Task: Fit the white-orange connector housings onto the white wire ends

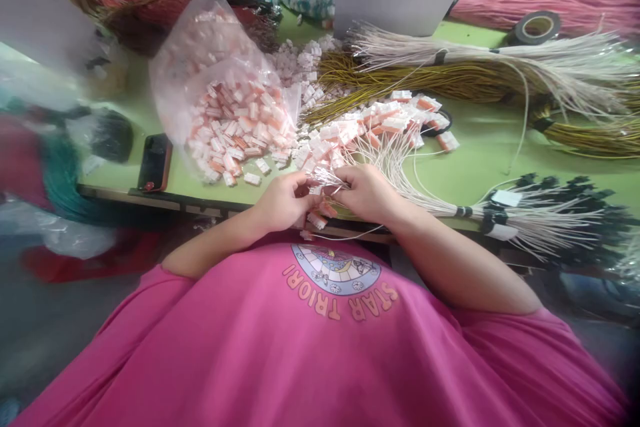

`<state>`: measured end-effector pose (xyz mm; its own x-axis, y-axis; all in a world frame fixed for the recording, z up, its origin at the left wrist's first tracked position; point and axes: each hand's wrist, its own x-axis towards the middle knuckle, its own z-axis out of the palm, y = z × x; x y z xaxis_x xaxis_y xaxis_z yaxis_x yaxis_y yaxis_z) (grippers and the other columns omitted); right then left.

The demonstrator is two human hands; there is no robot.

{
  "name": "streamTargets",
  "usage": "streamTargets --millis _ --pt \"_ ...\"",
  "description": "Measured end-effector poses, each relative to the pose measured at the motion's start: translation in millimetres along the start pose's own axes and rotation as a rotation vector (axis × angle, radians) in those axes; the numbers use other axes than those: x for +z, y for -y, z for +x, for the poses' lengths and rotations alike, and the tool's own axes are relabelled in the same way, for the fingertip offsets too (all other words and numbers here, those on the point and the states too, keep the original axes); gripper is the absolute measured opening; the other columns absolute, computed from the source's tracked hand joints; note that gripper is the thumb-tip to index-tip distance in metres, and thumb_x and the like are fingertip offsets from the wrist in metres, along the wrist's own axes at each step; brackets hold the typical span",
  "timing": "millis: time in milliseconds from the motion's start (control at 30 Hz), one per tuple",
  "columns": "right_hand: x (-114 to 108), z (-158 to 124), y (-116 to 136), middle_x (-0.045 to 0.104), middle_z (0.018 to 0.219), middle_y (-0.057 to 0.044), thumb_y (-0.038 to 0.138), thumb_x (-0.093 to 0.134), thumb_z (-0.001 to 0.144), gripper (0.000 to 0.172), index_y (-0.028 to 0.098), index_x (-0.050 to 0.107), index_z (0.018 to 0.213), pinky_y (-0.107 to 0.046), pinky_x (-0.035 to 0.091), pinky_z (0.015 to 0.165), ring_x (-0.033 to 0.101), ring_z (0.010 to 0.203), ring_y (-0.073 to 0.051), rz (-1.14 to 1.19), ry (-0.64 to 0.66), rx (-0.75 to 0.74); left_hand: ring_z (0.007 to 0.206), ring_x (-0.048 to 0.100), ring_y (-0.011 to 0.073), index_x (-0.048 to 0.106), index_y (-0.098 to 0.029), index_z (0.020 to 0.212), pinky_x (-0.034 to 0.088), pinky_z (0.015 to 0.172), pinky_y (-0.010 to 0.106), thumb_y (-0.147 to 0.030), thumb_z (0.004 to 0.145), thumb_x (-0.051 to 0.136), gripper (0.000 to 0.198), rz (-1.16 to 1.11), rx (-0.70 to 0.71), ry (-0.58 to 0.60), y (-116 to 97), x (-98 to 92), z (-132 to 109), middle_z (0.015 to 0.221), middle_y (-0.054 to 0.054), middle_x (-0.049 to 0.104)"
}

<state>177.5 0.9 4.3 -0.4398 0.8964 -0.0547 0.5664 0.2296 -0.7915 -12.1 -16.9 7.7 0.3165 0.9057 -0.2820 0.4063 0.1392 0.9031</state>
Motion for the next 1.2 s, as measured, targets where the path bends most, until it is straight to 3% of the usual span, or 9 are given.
streamTargets --millis 100,300,467,567,800,900,1000,1100,1200 --pt "-4.8 0.3 -0.7 0.050 0.056 0.002 0.020 0.050 0.073 0.014 0.017 0.053 0.059 -0.027 0.031 0.057 0.044 0.056 -0.009 0.003 0.070 0.030 0.047 0.060 0.0112 0.061 -0.013 0.098 0.048 0.044 0.022 -0.029 0.080 0.066 0.025 -0.002 -0.018 -0.023 0.5 -0.2 0.3 0.068 0.003 0.067" --pt "-5.3 1.6 -0.3 0.054 0.062 0.000 0.015 0.046 0.072 0.011 0.017 0.053 0.064 -0.027 0.031 0.059 0.046 0.060 -0.011 -0.063 0.095 0.026 0.054 0.064 0.0136 0.063 -0.012 0.089 0.051 0.047 0.023 -0.032 0.078 0.068 0.023 0.055 -0.002 -0.052 2.9 -1.4 3.5 0.070 0.005 0.068" --pt "3.5 1.1 -3.9 0.053 0.065 -0.002 0.014 0.045 0.071 0.009 0.018 0.047 0.063 -0.027 0.031 0.061 0.043 0.062 -0.011 -0.141 0.056 -0.030 0.054 0.068 0.0162 0.061 -0.013 0.091 0.052 0.044 0.022 -0.030 0.082 0.064 0.020 -0.164 -0.080 0.090 -1.7 6.6 2.5 0.070 0.006 0.070" --pt "4.1 1.4 -5.3 0.053 0.064 -0.001 0.014 0.046 0.071 0.010 0.019 0.045 0.062 -0.027 0.031 0.060 0.043 0.060 -0.011 -0.139 0.045 -0.035 0.055 0.068 0.0169 0.060 -0.012 0.090 0.052 0.042 0.022 -0.029 0.084 0.062 0.018 -0.179 -0.086 0.098 -3.6 8.7 1.9 0.071 0.007 0.071" --pt "-6.2 1.2 0.0 0.057 0.063 0.001 0.012 0.046 0.074 0.015 0.017 0.056 0.064 -0.026 0.035 0.063 0.049 0.062 -0.011 0.024 0.157 -0.027 0.068 0.067 0.0156 0.065 -0.013 0.092 0.055 0.062 0.026 -0.023 0.083 0.063 0.014 0.180 0.171 0.002 -1.5 1.2 -2.3 0.079 0.007 0.070" --pt "-9.9 1.0 -1.7 0.054 0.060 0.002 0.015 0.049 0.075 0.015 0.017 0.055 0.062 -0.026 0.034 0.061 0.048 0.060 -0.010 0.049 0.158 -0.021 0.079 0.066 0.0161 0.068 -0.015 0.096 0.054 0.074 0.029 -0.022 0.084 0.062 0.015 0.432 0.396 -0.010 2.6 -12.0 -3.1 0.091 0.007 0.070" --pt "-13.1 2.0 -3.8 0.048 0.058 0.003 0.019 0.055 0.074 0.017 0.018 0.050 0.058 -0.027 0.031 0.059 0.043 0.059 -0.010 0.061 0.037 -0.031 0.088 0.063 0.0178 0.068 -0.015 0.100 0.051 0.082 0.032 -0.021 0.087 0.058 0.018 0.627 0.520 -0.080 10.2 -40.3 0.8 0.100 0.008 0.069" --pt "-13.8 3.7 -3.0 0.039 0.055 0.005 0.023 0.060 0.073 0.024 0.019 0.044 0.056 -0.027 0.028 0.057 0.036 0.057 -0.009 0.072 -0.006 0.000 0.093 0.059 0.0212 0.070 -0.016 0.095 0.047 0.084 0.036 -0.012 0.085 0.052 0.021 0.880 0.437 -0.213 22.6 -74.5 10.7 0.100 0.008 0.069" --pt "-12.0 5.2 -0.6 0.037 0.055 0.006 0.022 0.060 0.073 0.022 0.018 0.045 0.057 -0.028 0.027 0.056 0.036 0.056 -0.009 0.103 0.002 0.054 0.087 0.055 0.0208 0.070 -0.019 0.090 0.045 0.077 0.034 -0.007 0.079 0.052 0.025 1.046 0.347 -0.083 37.4 -96.8 24.4 0.093 0.005 0.067"
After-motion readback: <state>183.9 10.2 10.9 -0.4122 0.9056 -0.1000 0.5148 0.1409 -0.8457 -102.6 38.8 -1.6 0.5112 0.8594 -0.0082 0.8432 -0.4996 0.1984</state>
